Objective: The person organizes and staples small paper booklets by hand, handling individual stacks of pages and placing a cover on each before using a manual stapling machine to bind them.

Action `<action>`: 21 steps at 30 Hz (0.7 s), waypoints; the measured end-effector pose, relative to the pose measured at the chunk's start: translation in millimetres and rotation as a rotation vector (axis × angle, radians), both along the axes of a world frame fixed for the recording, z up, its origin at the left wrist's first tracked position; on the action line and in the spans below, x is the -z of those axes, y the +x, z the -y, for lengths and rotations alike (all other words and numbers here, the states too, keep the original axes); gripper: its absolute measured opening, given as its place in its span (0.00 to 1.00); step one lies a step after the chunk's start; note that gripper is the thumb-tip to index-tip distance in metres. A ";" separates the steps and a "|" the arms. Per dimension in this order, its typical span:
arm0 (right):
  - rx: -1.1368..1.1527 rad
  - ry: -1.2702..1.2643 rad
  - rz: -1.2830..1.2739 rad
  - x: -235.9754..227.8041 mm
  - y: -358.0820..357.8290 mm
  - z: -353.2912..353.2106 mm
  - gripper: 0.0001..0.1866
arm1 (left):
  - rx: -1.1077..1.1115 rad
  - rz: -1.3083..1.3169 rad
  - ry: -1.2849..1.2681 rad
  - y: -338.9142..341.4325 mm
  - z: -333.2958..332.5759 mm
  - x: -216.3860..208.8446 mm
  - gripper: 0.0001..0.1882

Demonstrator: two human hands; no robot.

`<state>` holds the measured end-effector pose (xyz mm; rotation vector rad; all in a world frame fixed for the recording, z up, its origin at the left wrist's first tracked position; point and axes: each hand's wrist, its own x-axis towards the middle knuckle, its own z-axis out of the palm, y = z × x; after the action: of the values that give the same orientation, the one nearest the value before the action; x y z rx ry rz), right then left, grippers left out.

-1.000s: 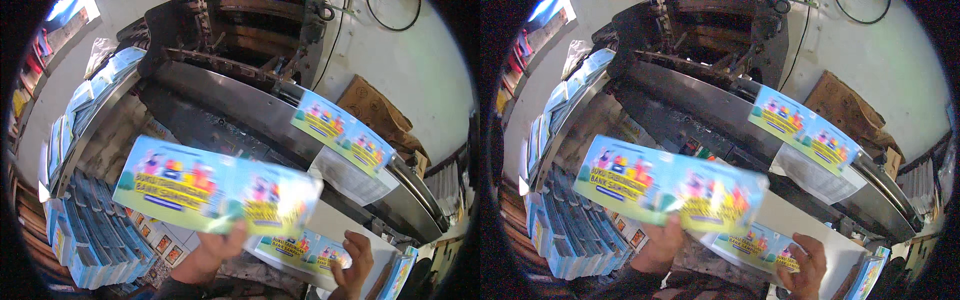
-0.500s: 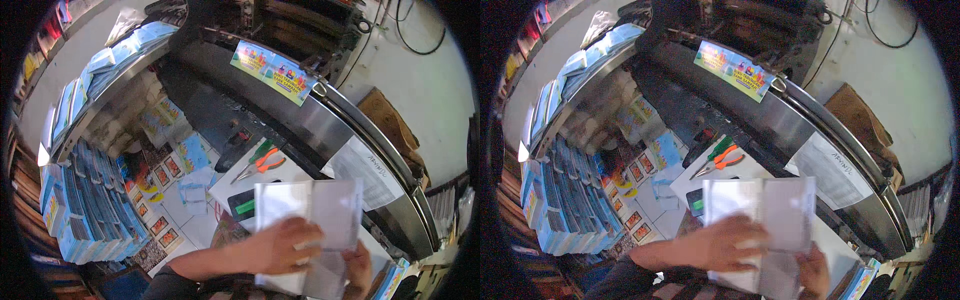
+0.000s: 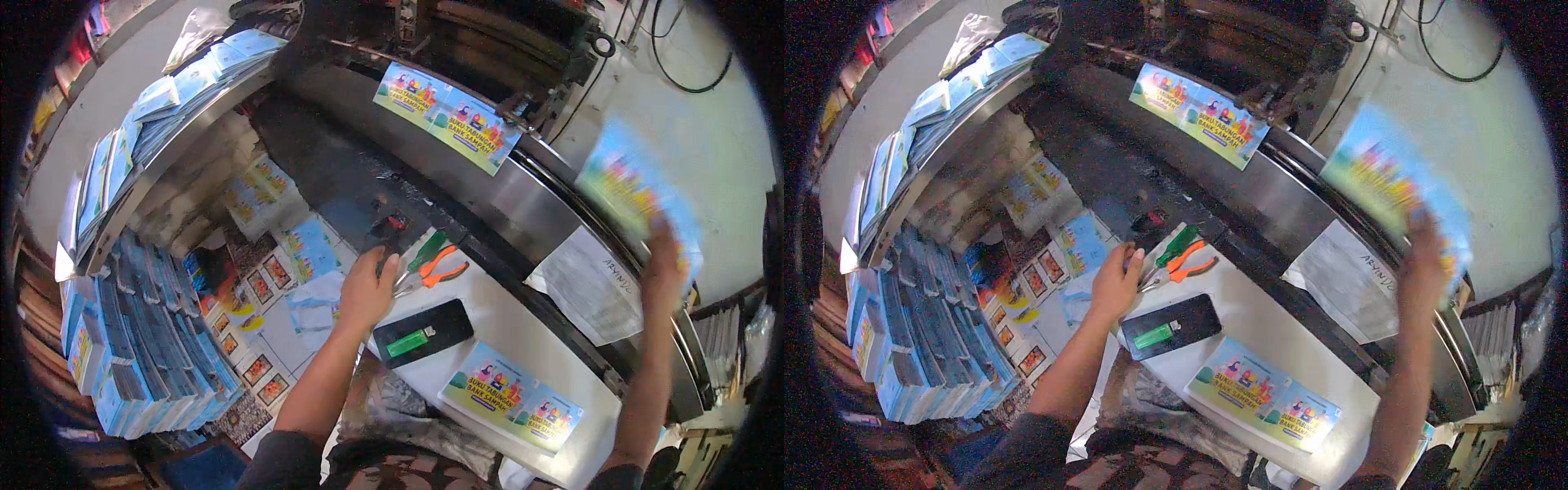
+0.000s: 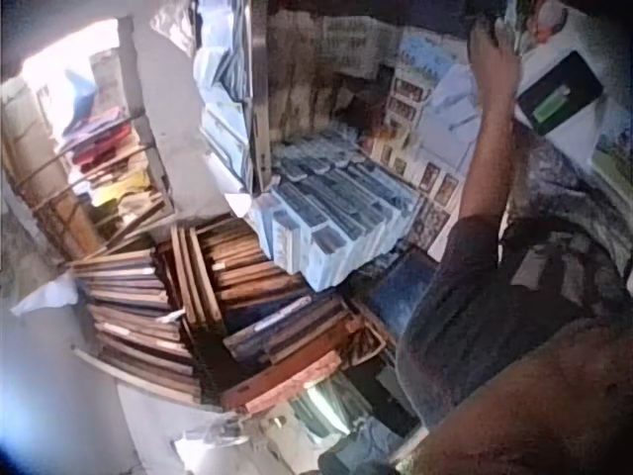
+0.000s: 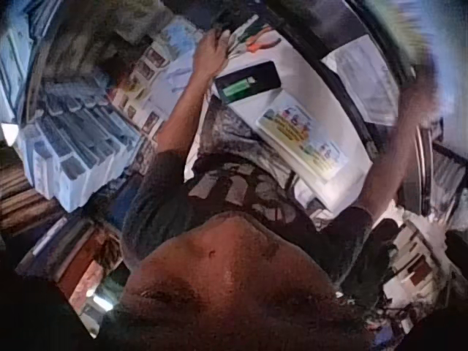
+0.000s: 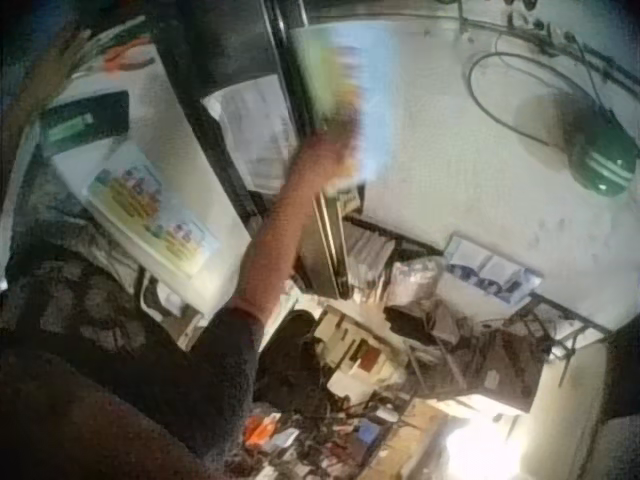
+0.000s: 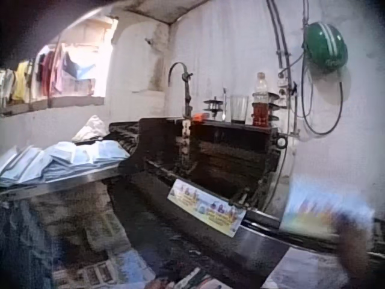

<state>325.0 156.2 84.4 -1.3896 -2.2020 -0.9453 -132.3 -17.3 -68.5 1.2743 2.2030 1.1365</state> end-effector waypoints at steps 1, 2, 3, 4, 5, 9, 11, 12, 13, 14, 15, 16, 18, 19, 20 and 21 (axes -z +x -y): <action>-0.034 -0.157 -0.048 17.4 -24.6 14.8 0.30 | 0.012 -0.039 -0.012 -3.1 3.0 -2.3 0.28; -0.063 -0.310 -0.091 27.6 -54.0 36.9 0.27 | 0.007 -0.039 -0.014 -4.6 3.4 -3.2 0.28; -0.116 -0.293 -0.071 37.1 -60.8 47.2 0.24 | 0.005 -0.038 -0.015 -5.8 4.2 -3.9 0.28; -0.162 -0.276 -0.043 41.0 -61.4 58.5 0.20 | 0.008 -0.029 -0.014 -3.2 2.7 -3.9 0.27; -0.136 -0.337 -0.068 44.8 -62.9 73.5 0.18 | -0.008 0.004 -0.031 0.6 2.3 -9.5 0.29; -0.140 -0.871 -0.143 73.1 -54.2 166.0 0.19 | -0.115 0.112 -0.175 -8.8 1.5 -7.8 0.31; -0.199 -1.097 -0.142 75.7 -48.2 224.3 0.28 | -0.105 0.096 -0.255 -4.5 -5.6 -10.1 0.33; -0.199 -1.096 -0.061 78.2 -43.9 250.1 0.31 | -0.107 0.089 -0.297 -3.4 -8.7 -12.8 0.34; -0.176 -1.086 0.058 68.6 -54.0 264.4 0.35 | -0.087 0.074 -0.314 -5.3 -11.4 -10.7 0.35; -0.188 -1.092 0.045 74.0 -53.5 272.9 0.36 | -0.064 0.061 -0.331 -9.2 -15.2 -6.3 0.36; -0.201 -1.100 0.032 80.4 -51.0 282.3 0.37 | -0.041 0.048 -0.348 -11.4 -16.0 -2.1 0.36; -0.213 -1.107 0.019 86.7 -47.9 290.2 0.38 | -0.056 0.048 -0.365 -11.6 -13.4 1.1 0.36; -0.209 -1.076 0.020 91.4 -51.2 294.2 0.41 | -0.068 0.034 -0.380 -13.2 -14.2 0.4 0.36; -0.190 -1.088 0.003 88.9 -52.6 294.2 0.42 | -0.072 0.035 -0.388 -12.0 -13.8 -0.3 0.36; -0.172 -1.098 -0.010 84.3 -54.4 292.5 0.42 | -0.077 0.040 -0.393 -9.5 -14.5 -1.7 0.36; -0.189 -1.114 -0.034 82.4 -54.5 291.8 0.44 | -0.083 0.044 -0.397 -8.7 -14.3 -3.3 0.36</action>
<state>270.5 -135.6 2.0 -1.4697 -2.8718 0.5031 -141.0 -3.0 -65.2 0.9878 2.3156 0.6946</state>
